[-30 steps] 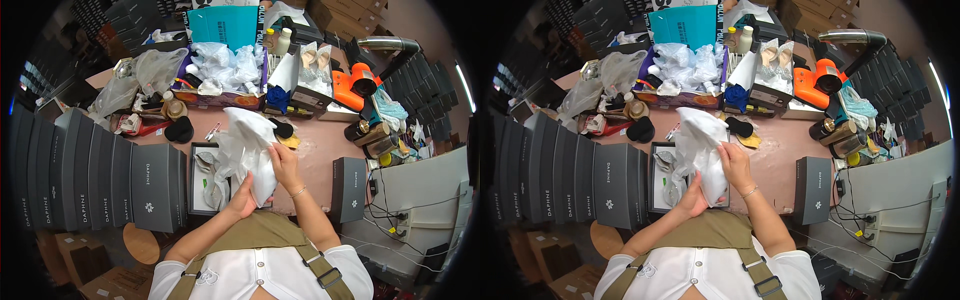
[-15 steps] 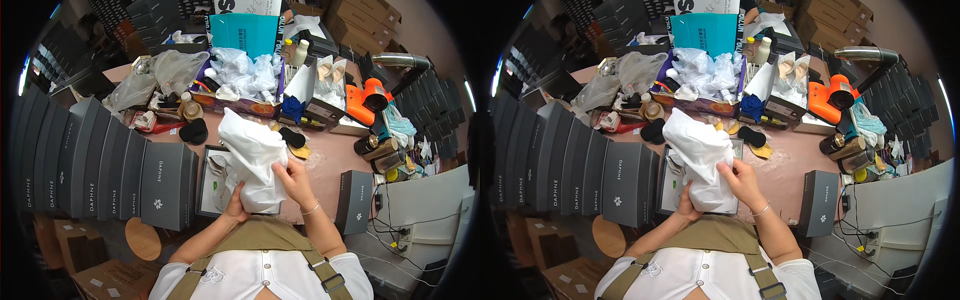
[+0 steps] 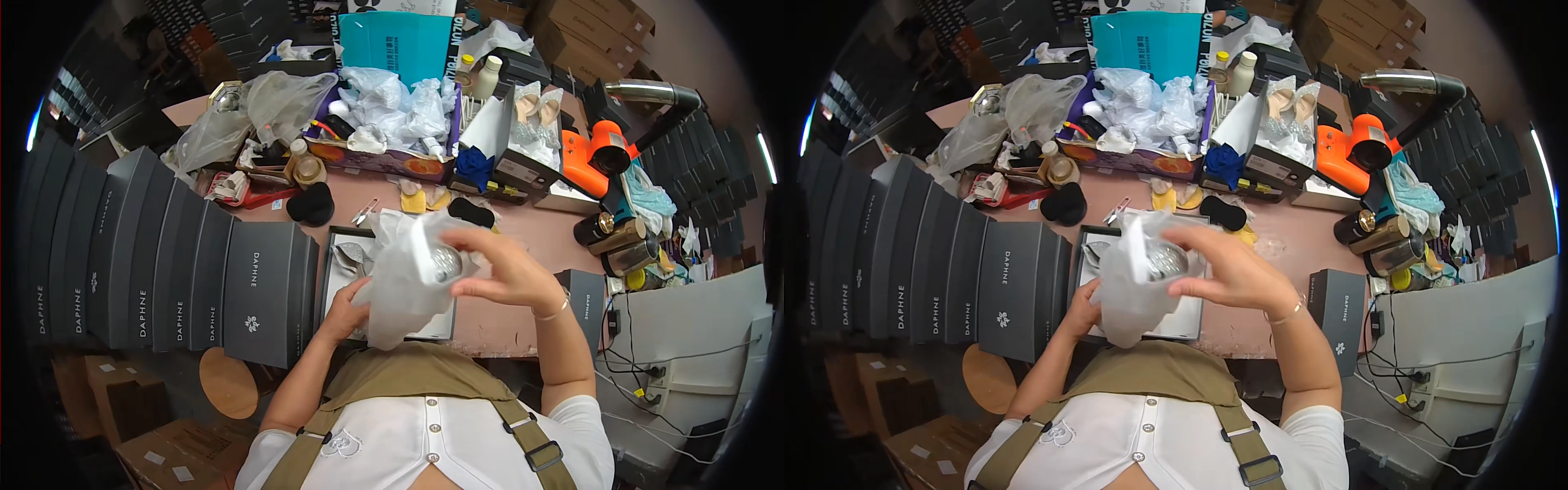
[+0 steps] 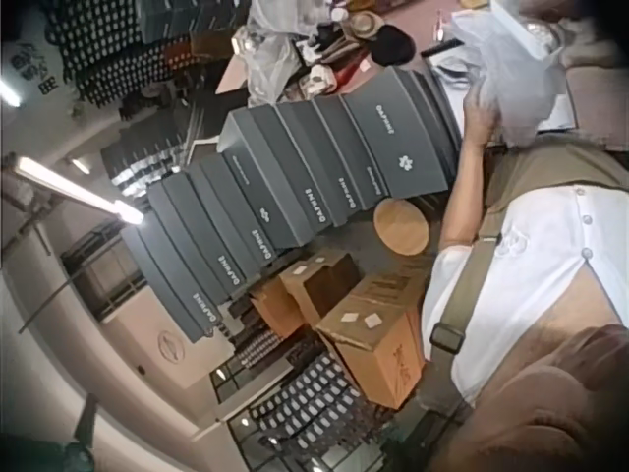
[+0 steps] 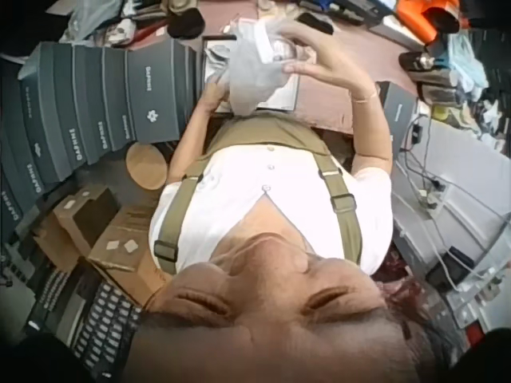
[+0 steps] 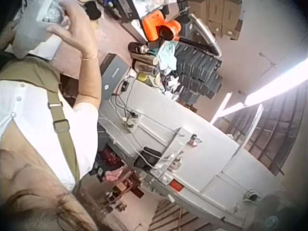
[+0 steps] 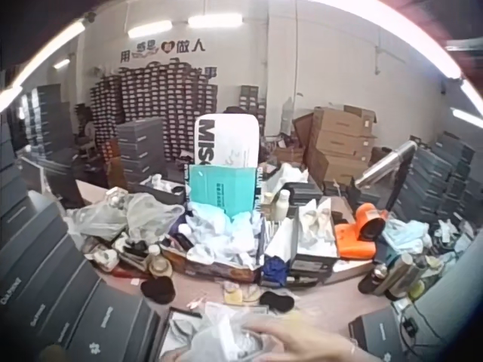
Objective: Packaging high-heeled shoes into boxes with protective wrapping.
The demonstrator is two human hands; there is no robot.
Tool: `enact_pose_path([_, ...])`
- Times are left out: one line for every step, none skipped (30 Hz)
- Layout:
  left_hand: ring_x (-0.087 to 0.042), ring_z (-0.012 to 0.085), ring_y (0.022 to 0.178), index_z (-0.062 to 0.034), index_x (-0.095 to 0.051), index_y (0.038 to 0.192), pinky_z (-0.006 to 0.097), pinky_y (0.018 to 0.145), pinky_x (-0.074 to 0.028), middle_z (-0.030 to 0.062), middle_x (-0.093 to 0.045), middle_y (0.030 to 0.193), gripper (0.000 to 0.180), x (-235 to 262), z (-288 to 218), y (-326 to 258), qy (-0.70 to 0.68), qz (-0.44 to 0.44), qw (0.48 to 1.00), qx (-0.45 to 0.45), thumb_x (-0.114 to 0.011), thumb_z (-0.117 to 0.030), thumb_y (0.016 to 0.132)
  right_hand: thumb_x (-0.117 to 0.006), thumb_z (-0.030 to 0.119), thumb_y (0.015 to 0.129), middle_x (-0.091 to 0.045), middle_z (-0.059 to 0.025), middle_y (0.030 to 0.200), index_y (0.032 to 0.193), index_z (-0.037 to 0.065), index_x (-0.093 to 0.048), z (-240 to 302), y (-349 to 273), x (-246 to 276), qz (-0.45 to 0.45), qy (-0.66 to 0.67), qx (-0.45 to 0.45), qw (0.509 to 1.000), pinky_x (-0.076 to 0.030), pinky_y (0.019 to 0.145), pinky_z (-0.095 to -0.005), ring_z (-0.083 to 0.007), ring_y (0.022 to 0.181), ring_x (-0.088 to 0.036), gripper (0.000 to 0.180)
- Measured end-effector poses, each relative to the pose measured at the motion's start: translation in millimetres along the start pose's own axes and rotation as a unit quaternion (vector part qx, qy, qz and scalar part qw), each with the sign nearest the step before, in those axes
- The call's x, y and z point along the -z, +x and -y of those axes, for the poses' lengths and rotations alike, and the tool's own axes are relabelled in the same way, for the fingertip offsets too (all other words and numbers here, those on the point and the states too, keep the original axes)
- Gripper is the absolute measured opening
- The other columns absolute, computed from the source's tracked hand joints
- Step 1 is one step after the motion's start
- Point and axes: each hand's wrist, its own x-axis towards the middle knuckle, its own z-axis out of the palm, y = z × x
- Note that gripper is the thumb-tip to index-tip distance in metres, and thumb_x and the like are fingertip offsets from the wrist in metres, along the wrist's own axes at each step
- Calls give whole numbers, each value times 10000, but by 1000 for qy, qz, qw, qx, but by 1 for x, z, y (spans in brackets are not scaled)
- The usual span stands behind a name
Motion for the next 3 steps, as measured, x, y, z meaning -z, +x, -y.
enact_pose_path([-544, 149, 1072, -9, -538, 1247, 325, 962, -417, 76, -617, 1130, 589, 2, -4, -4, 45, 27, 999, 9, -736, -337, 799, -757, 389, 710, -618, -182, 1070, 1160, 23, -565, -13, 2, -3, 165, 12, 4, 986, -443, 884, -395, -344, 1020, -581, 612])
enact_pose_path([-544, 146, 1066, -3, -552, 1235, 321, 963, -413, 76, -626, 1117, 597, 6, -6, -8, 90, 54, 994, 18, -754, -339, 784, -788, 468, 648, -581, -179, 1195, 1218, 36, -538, -14, -1, -9, 274, 64, -28, 959, -425, 932, -409, -330, 1106, -555, 759])
enact_pose_path([-543, 161, 1079, -12, -526, 1271, 311, 976, -404, 81, -613, 1150, 654, 13, -2, -11, 80, 61, 994, 42, -767, -355, 768, -788, 468, 648, -581, -179, 1195, 1218, 36, -538, -16, -2, -11, 274, 67, -31, 959, -425, 932, -409, -330, 1106, -555, 759])
